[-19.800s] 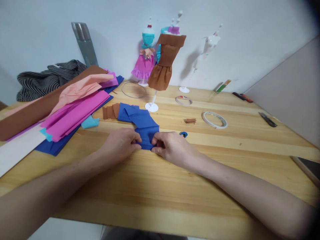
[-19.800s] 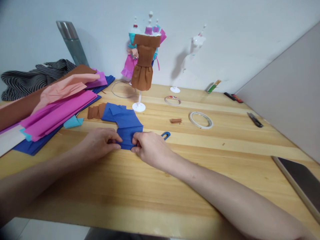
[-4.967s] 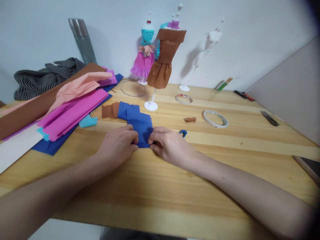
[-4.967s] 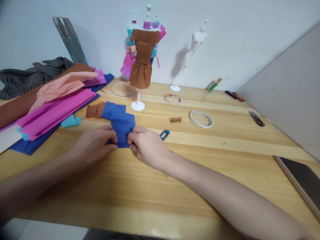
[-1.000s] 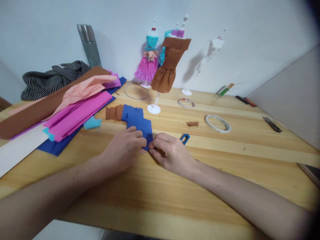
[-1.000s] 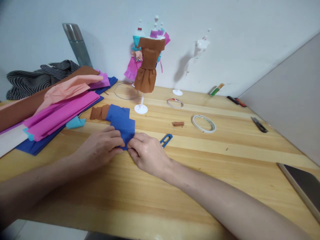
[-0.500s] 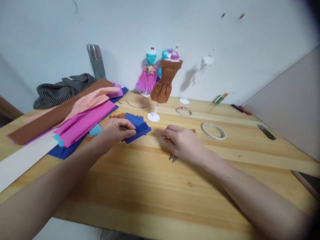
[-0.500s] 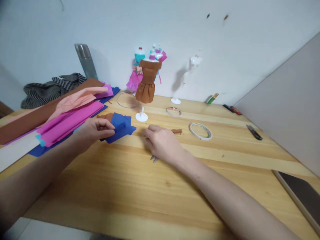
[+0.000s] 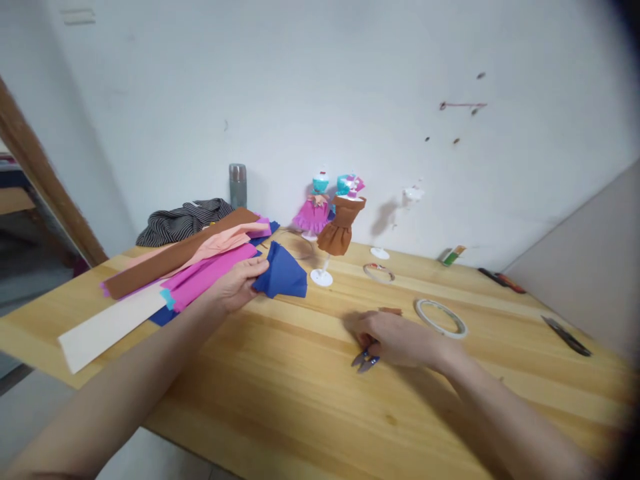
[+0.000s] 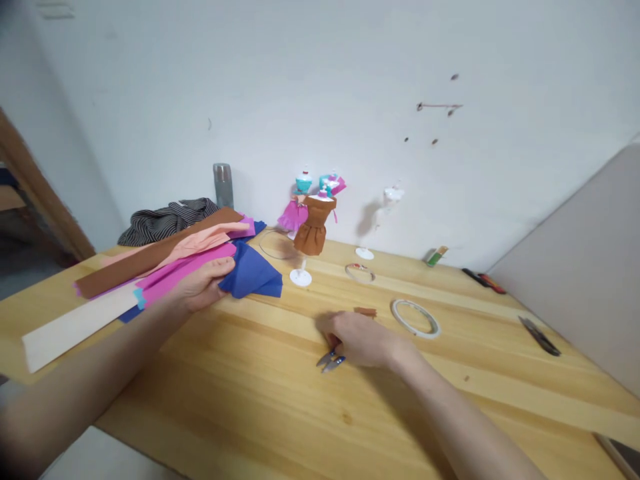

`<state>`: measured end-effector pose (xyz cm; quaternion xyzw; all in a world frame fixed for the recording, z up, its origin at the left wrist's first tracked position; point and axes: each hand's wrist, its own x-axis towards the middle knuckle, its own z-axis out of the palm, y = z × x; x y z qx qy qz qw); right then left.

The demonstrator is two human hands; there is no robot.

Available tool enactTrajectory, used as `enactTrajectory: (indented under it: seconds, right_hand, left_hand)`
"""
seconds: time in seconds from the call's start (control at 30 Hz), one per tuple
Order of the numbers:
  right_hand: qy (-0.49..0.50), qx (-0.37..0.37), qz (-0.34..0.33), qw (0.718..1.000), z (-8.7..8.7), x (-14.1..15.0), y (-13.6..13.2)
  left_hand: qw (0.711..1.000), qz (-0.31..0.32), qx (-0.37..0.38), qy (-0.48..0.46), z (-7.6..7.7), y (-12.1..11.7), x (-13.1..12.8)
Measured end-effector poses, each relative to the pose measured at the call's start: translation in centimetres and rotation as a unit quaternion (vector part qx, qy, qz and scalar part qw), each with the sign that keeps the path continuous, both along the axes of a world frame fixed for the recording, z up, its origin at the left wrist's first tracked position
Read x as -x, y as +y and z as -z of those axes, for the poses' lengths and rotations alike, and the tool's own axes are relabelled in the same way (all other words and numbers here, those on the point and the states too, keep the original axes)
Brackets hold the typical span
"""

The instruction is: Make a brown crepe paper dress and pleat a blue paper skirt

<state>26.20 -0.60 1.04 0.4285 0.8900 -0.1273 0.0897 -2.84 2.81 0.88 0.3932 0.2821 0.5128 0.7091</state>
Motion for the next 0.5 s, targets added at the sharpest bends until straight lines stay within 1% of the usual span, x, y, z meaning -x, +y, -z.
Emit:
enactTrajectory:
  seconds: [0.1, 0.2, 0.27, 0.37, 0.43, 0.5]
  right_hand:
    - [0.021, -0.017, 0.011, 1.000, 0.4, 0.3, -0.1]
    - [0.066, -0.027, 0.044, 0.997, 0.7, 0.7, -0.1]
    - [0.096, -0.023, 0.076, 0.992, 0.8, 1.1, -0.1]
    - [0.148, -0.002, 0.095, 0.984, 1.2, 1.8, -0.2]
    - [0.177, 0.008, 0.100, 0.979, 1.8, 2.3, -0.3]
    - [0.205, 0.005, 0.096, 0.974, 2.6, 2.8, -0.2]
  left_hand:
    - [1.000, 0.007, 0.001, -0.016, -0.2, -0.4, 0.1]
    - [0.999, 0.046, -0.019, -0.019, -0.4, -0.7, 0.0]
    - [0.997, 0.069, -0.024, -0.017, -0.5, -0.9, -0.1]
    - [0.996, 0.082, -0.016, -0.011, -0.6, -0.9, -0.1]
    - [0.997, 0.073, 0.007, -0.006, -0.6, -0.7, 0.1]
    - [0.999, 0.041, 0.033, -0.002, -0.7, -0.4, 0.5]
